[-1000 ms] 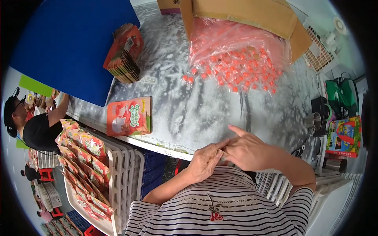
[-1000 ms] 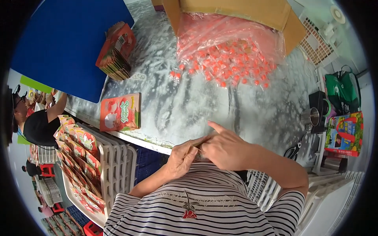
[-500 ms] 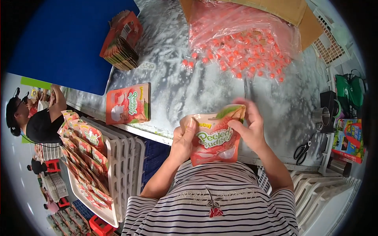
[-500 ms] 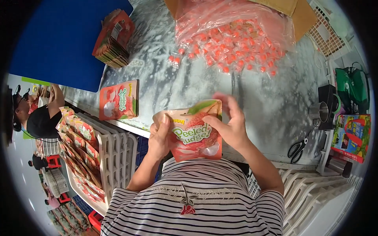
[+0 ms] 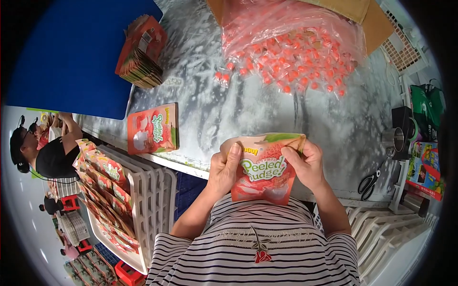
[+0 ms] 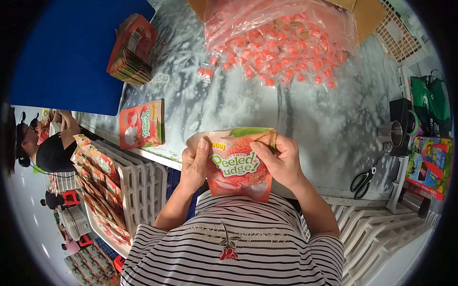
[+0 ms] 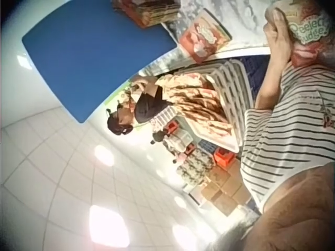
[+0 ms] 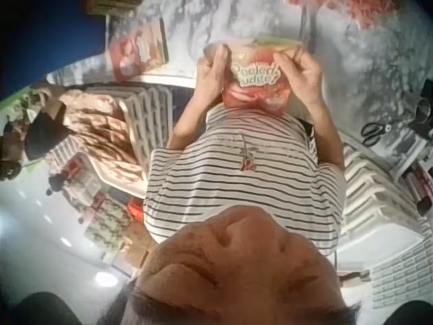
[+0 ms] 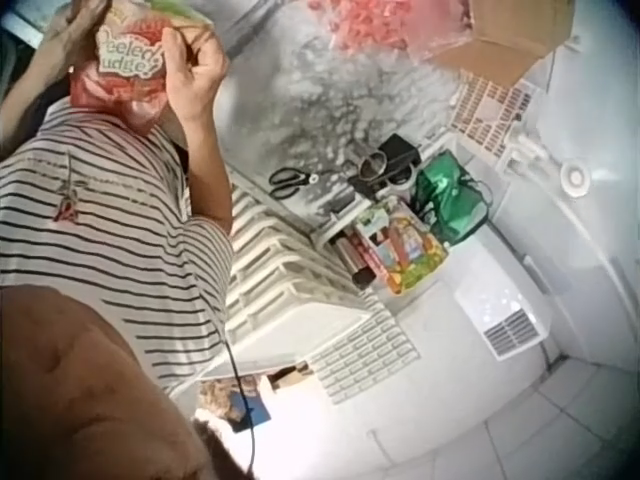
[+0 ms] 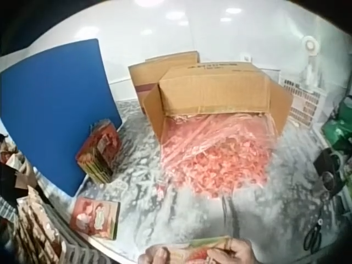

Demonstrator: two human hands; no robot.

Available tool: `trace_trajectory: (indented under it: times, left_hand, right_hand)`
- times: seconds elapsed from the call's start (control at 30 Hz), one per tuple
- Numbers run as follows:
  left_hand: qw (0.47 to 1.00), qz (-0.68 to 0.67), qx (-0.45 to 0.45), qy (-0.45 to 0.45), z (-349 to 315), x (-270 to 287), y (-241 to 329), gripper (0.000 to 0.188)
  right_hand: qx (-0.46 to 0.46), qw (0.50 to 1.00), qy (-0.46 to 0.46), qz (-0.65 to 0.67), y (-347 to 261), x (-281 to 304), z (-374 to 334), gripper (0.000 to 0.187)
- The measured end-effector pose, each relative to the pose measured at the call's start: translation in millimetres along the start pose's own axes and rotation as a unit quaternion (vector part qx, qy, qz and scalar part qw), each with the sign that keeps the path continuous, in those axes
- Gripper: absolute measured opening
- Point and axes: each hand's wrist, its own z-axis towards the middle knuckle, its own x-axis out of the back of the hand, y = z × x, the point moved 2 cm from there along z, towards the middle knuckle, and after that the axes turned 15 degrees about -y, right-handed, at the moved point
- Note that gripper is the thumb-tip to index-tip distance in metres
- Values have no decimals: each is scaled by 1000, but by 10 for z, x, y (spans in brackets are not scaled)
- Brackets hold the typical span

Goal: Packaging individual candies into larger branded bags and placing them in a crate.

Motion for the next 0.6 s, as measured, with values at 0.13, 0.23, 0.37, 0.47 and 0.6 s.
trace_trajectory:
  times: [0.13, 0.23, 0.37, 0.47, 0.6]
  left_hand:
    - [999, -43, -8, -24, 25, -57, -32, 33]
    - [998, -46, -25, -16, 40, -35, -119, 24]
    - [999, -31, 6, -8, 79, -32, -132, 27]
    - [999, -51, 8, -7, 104, -81, -157, 26]
    - [993, -113, -17, -29, 146, -131, -82, 24]
  right_hand:
    - [-21, 1000, 18, -9, 104, 13, 19, 9]
    - [-25, 999, 7, -20, 134, 8, 29, 12]
    - [-19, 999, 20, 44, 292, 44, 10, 12]
    - [-56, 987, -17, 150, 198, -28, 60, 15]
    - [-71, 983, -51, 162, 112, -56, 109, 17]
